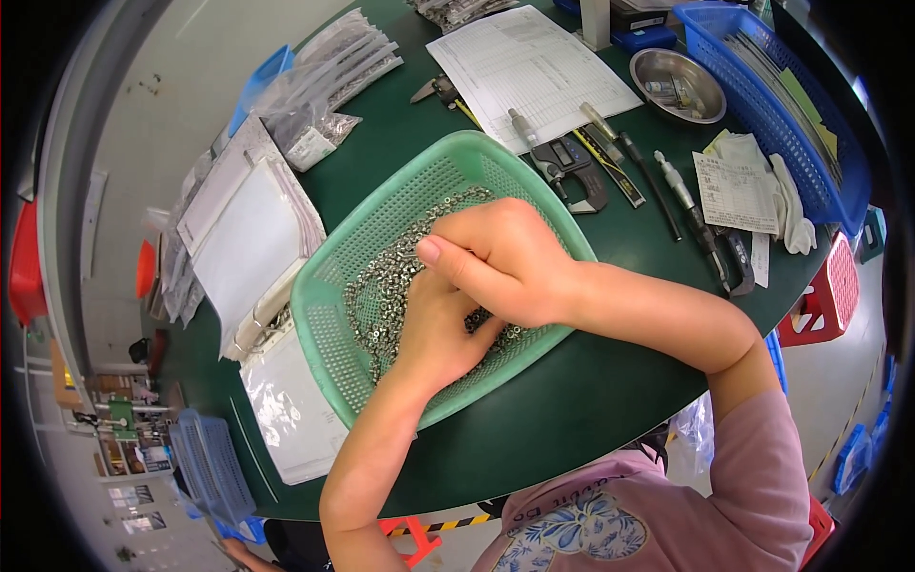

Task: Sorting and inspecting small metal components from a basket at a manufacturing workstation.

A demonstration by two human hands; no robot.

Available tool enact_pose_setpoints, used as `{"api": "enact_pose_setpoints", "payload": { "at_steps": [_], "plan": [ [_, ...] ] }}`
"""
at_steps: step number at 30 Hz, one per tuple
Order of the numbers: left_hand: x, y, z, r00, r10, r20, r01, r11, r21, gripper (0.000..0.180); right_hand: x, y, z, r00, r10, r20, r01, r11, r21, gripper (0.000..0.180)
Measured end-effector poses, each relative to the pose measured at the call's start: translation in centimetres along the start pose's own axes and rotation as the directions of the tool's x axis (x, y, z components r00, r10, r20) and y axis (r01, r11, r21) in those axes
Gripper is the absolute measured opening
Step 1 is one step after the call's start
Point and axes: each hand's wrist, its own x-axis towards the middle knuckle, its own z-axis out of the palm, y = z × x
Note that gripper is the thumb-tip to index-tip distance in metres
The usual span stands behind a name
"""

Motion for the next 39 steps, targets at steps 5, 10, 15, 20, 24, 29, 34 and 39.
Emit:
{"api": "enact_pose_setpoints", "payload": {
  "at_steps": [5, 10, 15, 20, 24, 29, 34, 39],
  "plan": [
    [0.3, -0.6, 1.2, 0.998, -0.038, -0.042, 0.042, 0.995, 0.09, 0.026, -0.1, 0.1, 0.5, 1.0, -0.012, -0.028, 0.011, 1.0, -0.021, 0.033],
    [0.4, -0.5, 1.2, 0.997, -0.067, -0.024, 0.068, 0.996, 0.051, 0.027, -0.1, 0.1, 0.5, 0.999, -0.009, -0.031, 0.008, 0.999, -0.034, 0.033],
    [0.4, 0.0, 0.0, 0.998, -0.049, -0.036, 0.051, 0.997, 0.063, 0.031, 0.0, 0.1, 0.4, 1.0, -0.003, -0.02, 0.003, 1.0, -0.02, 0.033],
    [-0.6, -0.1, -3.3, 0.85, -0.52, -0.086, 0.384, 0.723, -0.574, 0.014, 0.1, -0.2, -0.2, 0.991, 0.132, 0.029, -0.131, 0.991, -0.029, 0.033],
    [-1.1, -0.2, -4.1, 0.875, -0.463, -0.14, 0.127, 0.498, -0.858, 0.01, 0.3, -0.9, -0.4, 0.973, 0.199, 0.117, -0.196, 0.98, -0.035, 0.032],
    [-1.2, -0.6, -3.9, 0.909, -0.395, -0.131, 0.037, 0.392, -0.919, 0.013, 0.3, -0.9, -0.5, 0.959, 0.239, 0.154, -0.233, 0.971, -0.053, 0.032],
    [-1.3, -0.2, -3.9, 0.911, -0.393, -0.127, 0.068, 0.446, -0.892, 0.012, 0.3, -0.8, -0.3, 0.963, 0.223, 0.153, -0.213, 0.974, -0.081, 0.032],
    [-1.4, -0.5, -3.5, 0.889, -0.427, -0.166, 0.082, 0.504, -0.86, 0.011, -0.2, -0.1, 0.2, 0.983, 0.127, 0.129, -0.102, 0.977, -0.186, 0.03]
  ]
}}
